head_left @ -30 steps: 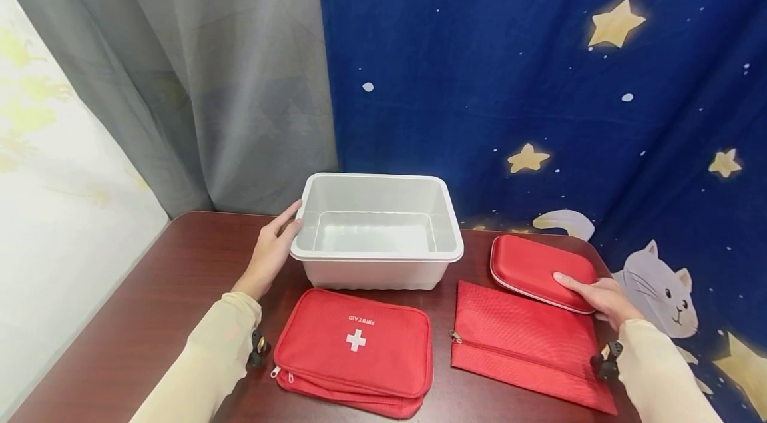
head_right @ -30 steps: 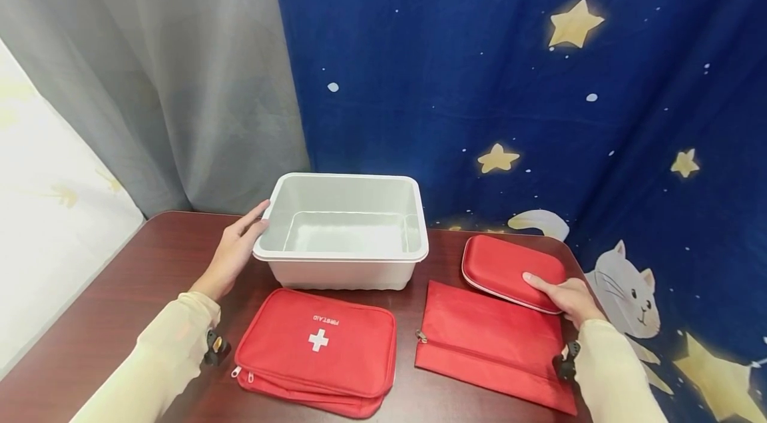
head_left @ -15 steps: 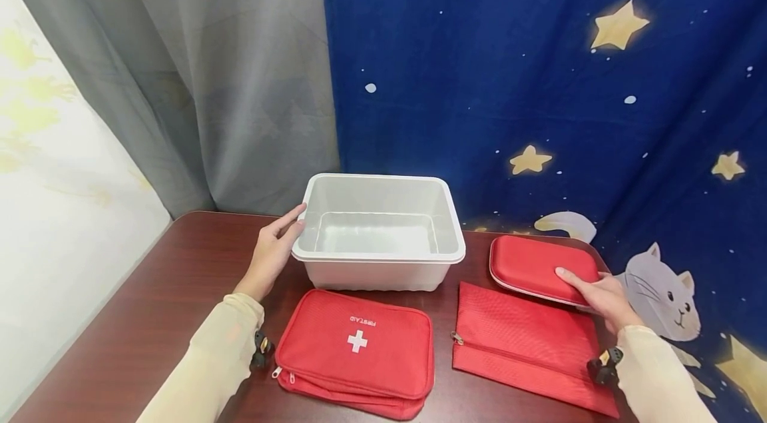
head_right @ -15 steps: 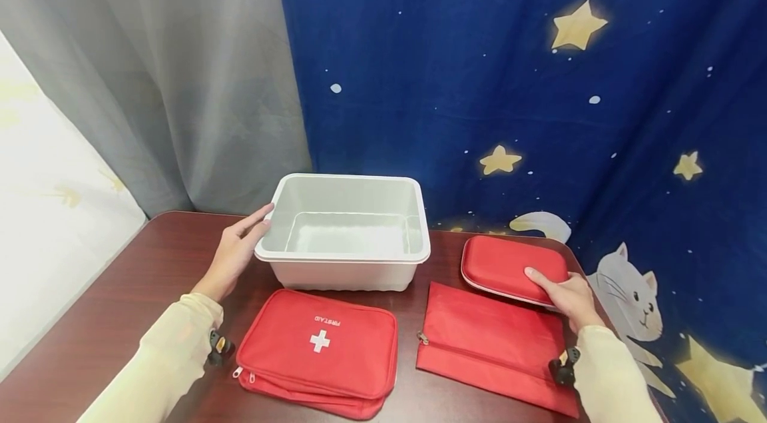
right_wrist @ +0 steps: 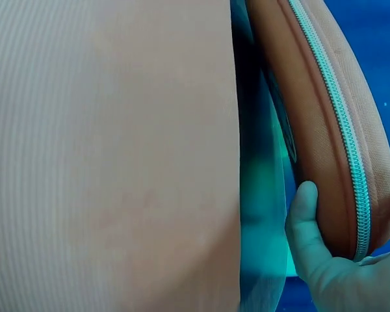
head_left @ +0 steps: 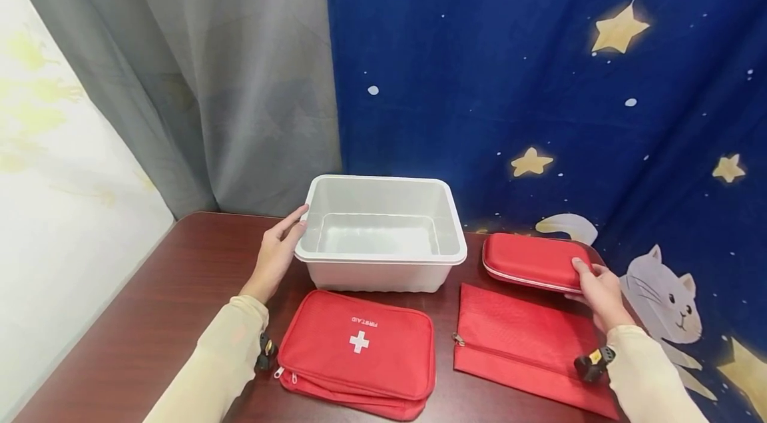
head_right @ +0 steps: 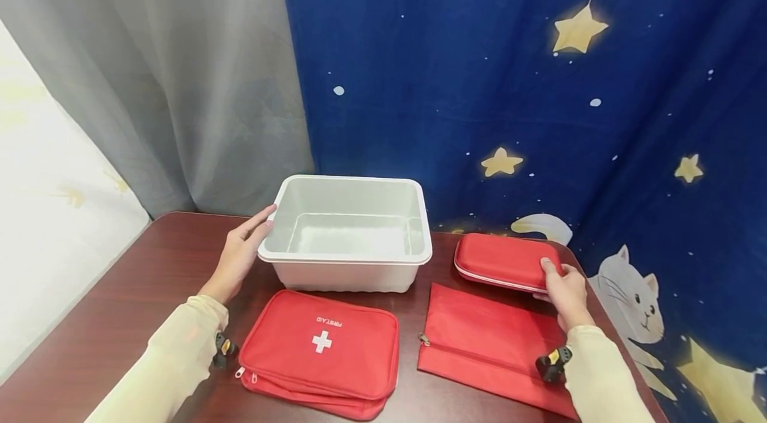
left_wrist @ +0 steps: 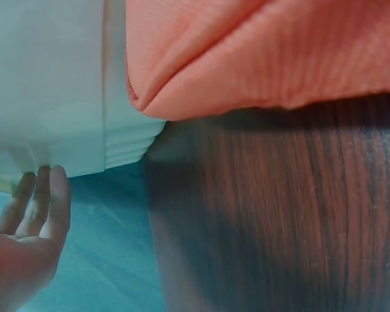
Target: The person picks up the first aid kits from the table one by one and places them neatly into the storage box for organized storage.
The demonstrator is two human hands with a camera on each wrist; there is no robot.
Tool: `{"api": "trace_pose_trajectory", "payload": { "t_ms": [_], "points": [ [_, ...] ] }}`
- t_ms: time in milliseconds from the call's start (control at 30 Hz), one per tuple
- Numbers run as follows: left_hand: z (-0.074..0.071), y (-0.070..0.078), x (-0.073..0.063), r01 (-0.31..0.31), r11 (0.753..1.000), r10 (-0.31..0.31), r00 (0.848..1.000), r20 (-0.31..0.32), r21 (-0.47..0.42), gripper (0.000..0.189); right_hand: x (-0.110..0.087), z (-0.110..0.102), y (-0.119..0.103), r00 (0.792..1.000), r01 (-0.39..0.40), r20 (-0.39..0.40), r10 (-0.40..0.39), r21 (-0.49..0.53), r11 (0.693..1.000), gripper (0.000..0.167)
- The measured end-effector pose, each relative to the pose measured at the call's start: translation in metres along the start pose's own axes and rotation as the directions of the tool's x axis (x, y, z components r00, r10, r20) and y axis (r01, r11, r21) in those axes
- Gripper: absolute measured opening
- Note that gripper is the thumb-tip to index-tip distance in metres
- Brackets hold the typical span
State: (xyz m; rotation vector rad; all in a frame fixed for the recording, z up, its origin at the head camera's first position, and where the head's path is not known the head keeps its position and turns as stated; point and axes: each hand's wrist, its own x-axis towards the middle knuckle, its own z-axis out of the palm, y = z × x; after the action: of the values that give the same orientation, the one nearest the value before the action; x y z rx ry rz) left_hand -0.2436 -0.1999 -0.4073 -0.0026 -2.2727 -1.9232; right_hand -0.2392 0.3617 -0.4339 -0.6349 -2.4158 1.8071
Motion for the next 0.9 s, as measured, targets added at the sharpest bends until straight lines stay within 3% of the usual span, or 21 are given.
{"api": "trace_pose_trajectory", "payload": {
  "t_ms": [200, 533, 767, 900],
  "points": [
    [0.001, 0.017, -0.010, -0.009, 1.000, 0.008, 1.000, 0.017, 0.013, 0.046, -0.003, 0.006, -0.003, 1.000, -0.004, 0.030, 0.002, 0.061, 0.998, 0.077],
    [0.002, 0.018, -0.012, -0.014, 0.999, 0.014, 1.000, 0.007, -0.038, 0.045, -0.007, 0.013, -0.011, 0.997, -0.060, 0.067, 0.048, 0.182, 0.981, 0.075],
    [0.002, 0.019, -0.013, -0.023, 0.999, 0.024, 1.000, 0.012, -0.043, 0.046, -0.013, 0.020, -0.027, 0.991, -0.106, 0.113, 0.076, 0.290, 0.951, 0.075],
    [0.003, 0.020, -0.013, -0.021, 0.999, 0.021, 1.000, 0.009, -0.042, 0.046, -0.017, 0.023, -0.035, 0.983, -0.151, 0.153, 0.099, 0.380, 0.912, 0.056]
  ]
}}
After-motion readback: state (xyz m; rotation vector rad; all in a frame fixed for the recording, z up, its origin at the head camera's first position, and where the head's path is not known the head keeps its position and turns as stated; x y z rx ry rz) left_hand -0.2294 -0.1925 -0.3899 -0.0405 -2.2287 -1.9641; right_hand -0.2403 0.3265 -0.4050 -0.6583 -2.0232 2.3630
